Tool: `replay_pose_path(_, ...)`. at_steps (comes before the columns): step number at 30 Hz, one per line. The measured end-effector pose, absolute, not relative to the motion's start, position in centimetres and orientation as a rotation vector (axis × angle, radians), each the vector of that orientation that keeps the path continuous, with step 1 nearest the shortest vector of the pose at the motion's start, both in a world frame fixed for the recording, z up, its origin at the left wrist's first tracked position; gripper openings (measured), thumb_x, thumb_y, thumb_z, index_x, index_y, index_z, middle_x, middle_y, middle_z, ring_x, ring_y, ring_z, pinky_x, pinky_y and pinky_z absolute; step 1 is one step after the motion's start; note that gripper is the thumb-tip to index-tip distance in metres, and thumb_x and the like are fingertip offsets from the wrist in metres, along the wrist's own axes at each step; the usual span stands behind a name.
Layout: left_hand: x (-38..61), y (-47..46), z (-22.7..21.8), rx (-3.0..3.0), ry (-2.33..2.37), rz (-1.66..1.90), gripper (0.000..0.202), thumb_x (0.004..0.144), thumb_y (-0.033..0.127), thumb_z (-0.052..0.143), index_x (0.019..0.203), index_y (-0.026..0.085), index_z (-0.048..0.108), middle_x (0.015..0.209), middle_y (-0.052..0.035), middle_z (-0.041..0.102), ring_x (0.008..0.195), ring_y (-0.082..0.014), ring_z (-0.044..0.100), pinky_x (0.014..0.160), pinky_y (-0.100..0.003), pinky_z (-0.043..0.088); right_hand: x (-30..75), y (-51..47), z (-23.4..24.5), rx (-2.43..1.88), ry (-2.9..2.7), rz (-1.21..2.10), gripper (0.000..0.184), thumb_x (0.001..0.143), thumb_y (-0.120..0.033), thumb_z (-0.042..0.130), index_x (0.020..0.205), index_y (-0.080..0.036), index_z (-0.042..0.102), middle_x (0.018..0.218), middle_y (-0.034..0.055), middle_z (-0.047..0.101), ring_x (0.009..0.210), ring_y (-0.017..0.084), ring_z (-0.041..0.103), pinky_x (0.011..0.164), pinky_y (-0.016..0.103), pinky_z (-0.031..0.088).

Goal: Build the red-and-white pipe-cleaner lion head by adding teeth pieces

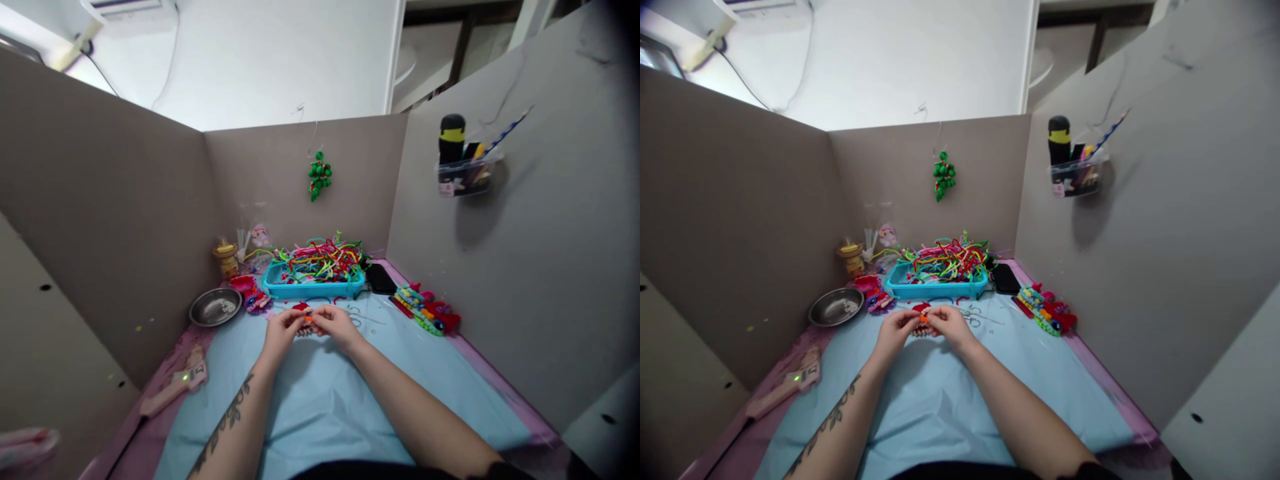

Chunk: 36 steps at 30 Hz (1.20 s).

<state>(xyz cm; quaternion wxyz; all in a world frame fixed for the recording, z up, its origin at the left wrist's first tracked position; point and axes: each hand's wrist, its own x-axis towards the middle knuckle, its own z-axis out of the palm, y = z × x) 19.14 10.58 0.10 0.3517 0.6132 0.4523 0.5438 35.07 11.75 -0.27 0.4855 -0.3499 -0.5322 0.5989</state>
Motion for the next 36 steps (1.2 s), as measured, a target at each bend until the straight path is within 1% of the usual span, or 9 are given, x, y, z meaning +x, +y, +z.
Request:
replay_pose_path(6, 19.28, 10.49, -0.05, 1.655, 1.219, 1.405, 0.012, 0.073, 0.025, 0.057, 0.074, 0.015, 0.063, 0.068, -0.0018, 0.065, 0.062, -0.0134, 0.058, 0.06, -0.023, 0.046, 34.68, 11.99, -0.49, -0.794, -1.197, 1.398, 0.026, 0.057, -0.034, 0.074, 0.07, -0.016, 0.062, 0.057, -0.0015, 0.062, 0.047, 0.01, 0.053, 0.05, 0.024, 0.044)
replay_pose_path(12, 19.55, 10.36, -0.01, 1.604, 1.185, 1.413, 0.016, 0.073, 0.031, 0.058, 0.072, 0.015, 0.06, 0.063, 0.0001, 0.061, 0.058, -0.0124, 0.055, 0.056, -0.022, 0.043, 34.49, 12.23, -0.82, -0.803, -1.23, 1.318, 0.025, 0.059, -0.036, 0.071, 0.071, -0.016, 0.063, 0.055, -0.0007, 0.062, 0.046, 0.011, 0.052, 0.05, 0.026, 0.044)
replay_pose_path(19, 19.75, 10.1, 0.17, 1.585, 1.124, 1.353, 0.022, 0.068, 0.034, 0.065, 0.079, 0.015, 0.063, 0.074, -0.0044, 0.067, 0.066, -0.0163, 0.061, 0.062, -0.026, 0.048, 34.31, 11.87, -0.61, -0.811, -1.327, 1.286, 0.024, 0.064, -0.038, 0.067, 0.071, -0.015, 0.063, 0.059, 0.0004, 0.063, 0.047, 0.01, 0.052, 0.047, 0.024, 0.043)
replay_pose_path(21, 19.66, 10.1, 0.17, 1.592, 1.151, 1.344, 0.02, 0.07, 0.034, 0.063, 0.076, 0.015, 0.065, 0.069, -0.0039, 0.066, 0.063, -0.0158, 0.06, 0.06, -0.026, 0.047, 34.33, 11.68, -0.46, -0.809, -1.385, 1.222, 0.021, 0.065, -0.035, 0.066, 0.072, -0.015, 0.064, 0.063, 0.0015, 0.064, 0.052, 0.012, 0.056, 0.052, 0.025, 0.046)
replay_pose_path(25, 19.61, 10.07, 0.4, 1.574, 1.193, 1.358, 0.018, 0.071, 0.031, 0.06, 0.07, 0.014, 0.064, 0.059, -0.0013, 0.063, 0.055, -0.0134, 0.056, 0.055, -0.024, 0.044, 34.41, 11.53, -0.42, -0.84, -1.473, 1.003, 0.013, 0.068, -0.027, 0.064, 0.071, -0.016, 0.067, 0.078, 0.0057, 0.068, 0.075, 0.018, 0.062, 0.071, 0.031, 0.049)
replay_pose_path(28, 19.7, 10.08, 0.46, 1.549, 1.198, 1.362, 0.014, 0.068, 0.028, 0.062, 0.068, 0.014, 0.064, 0.058, -0.0008, 0.063, 0.054, -0.0127, 0.056, 0.054, -0.023, 0.044, 34.33, 11.66, -0.77, -0.815, -1.519, 0.998, 0.014, 0.07, -0.028, 0.063, 0.076, -0.016, 0.067, 0.089, 0.0077, 0.069, 0.084, 0.02, 0.063, 0.076, 0.032, 0.049)
replay_pose_path(30, 19.77, 10.12, 0.35, 1.528, 1.159, 1.339, 0.015, 0.067, 0.027, 0.064, 0.072, 0.014, 0.065, 0.059, -0.0015, 0.064, 0.055, -0.0134, 0.057, 0.055, -0.024, 0.045, 34.25, 11.77, -1.01, -0.794, -1.534, 1.027, 0.016, 0.07, -0.03, 0.064, 0.078, -0.016, 0.067, 0.091, 0.0077, 0.068, 0.084, 0.02, 0.063, 0.075, 0.032, 0.05)
replay_pose_path(33, 19.76, 10.18, 0.19, 1.487, 1.096, 1.329, 0.024, 0.066, 0.028, 0.066, 0.086, 0.014, 0.066, 0.07, -0.004, 0.068, 0.061, -0.016, 0.061, 0.059, -0.026, 0.048, 34.29, 11.86, -1.04, -0.817, -1.5, 1.052, 0.018, 0.07, -0.031, 0.064, 0.079, -0.016, 0.067, 0.084, 0.0066, 0.069, 0.077, 0.019, 0.063, 0.07, 0.031, 0.05)
replay_pose_path(36, 19.58, 10.22, 0.3, 1.524, 1.148, 1.402, 0.02, 0.068, 0.028, 0.064, 0.082, 0.015, 0.067, 0.078, -0.0056, 0.07, 0.07, -0.0176, 0.063, 0.066, -0.028, 0.049, 34.52, 11.84, -0.71, -0.869, -1.461, 1.054, 0.021, 0.071, -0.034, 0.062, 0.08, -0.015, 0.067, 0.073, 0.005, 0.068, 0.067, 0.017, 0.062, 0.064, 0.03, 0.05)
